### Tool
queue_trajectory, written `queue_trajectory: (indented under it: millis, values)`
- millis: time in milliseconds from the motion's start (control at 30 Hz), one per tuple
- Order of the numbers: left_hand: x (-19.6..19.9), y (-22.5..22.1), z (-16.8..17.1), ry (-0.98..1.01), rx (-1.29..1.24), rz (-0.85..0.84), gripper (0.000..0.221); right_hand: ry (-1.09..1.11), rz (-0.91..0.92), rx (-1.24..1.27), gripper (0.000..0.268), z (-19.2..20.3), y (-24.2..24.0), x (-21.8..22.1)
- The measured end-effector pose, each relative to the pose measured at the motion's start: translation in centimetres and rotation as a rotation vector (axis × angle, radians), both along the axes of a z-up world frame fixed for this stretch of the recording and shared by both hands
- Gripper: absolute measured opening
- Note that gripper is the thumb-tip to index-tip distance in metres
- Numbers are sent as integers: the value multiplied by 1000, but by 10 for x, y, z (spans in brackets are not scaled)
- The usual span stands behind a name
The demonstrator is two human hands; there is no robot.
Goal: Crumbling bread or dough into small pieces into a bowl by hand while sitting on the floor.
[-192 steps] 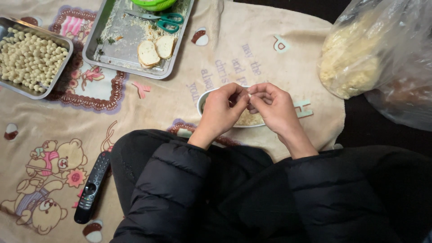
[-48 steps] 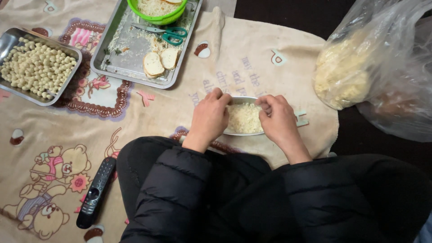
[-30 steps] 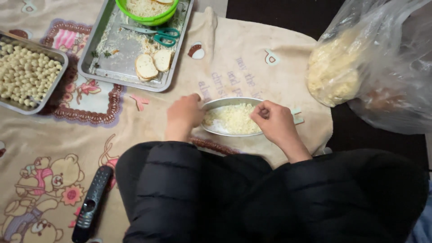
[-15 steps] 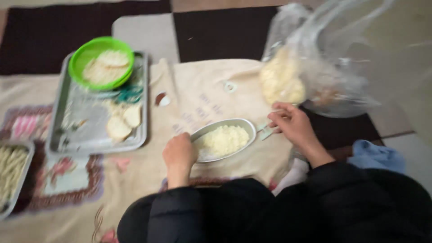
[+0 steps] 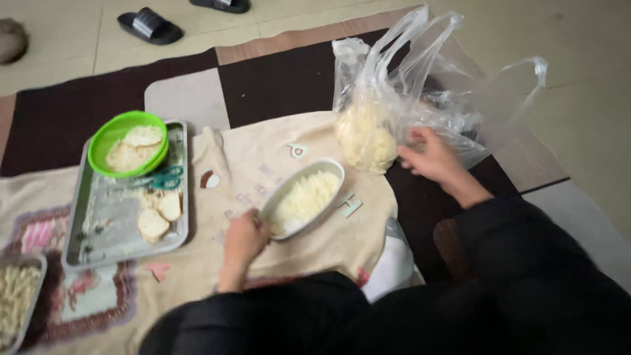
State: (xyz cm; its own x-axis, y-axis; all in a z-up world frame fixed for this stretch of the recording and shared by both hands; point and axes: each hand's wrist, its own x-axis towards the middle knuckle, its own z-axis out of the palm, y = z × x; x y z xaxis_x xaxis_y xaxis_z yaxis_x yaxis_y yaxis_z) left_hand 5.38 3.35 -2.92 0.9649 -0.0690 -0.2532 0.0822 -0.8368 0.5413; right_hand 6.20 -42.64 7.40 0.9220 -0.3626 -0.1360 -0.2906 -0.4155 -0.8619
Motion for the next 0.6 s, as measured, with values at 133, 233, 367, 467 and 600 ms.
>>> queue_trajectory:
  millis: [133,233,367,467,600]
  values:
    - [20,7,67,-65,79,9,37,44,110,-200,82,-30,-9,57]
    - [23,5,122,-96,225,1,35,48,118,-202,120,-42,-7,91]
    - [5,-2,187,-81,322,53,31,126,109,-291,131,-78,-7,149]
    - [-17,5,183,-55,258,97,26,198,113,-382,111,-148,-16,183]
    - [-35,19,185,-15,160,74,26,261,-10,-364,76,-130,-19,154]
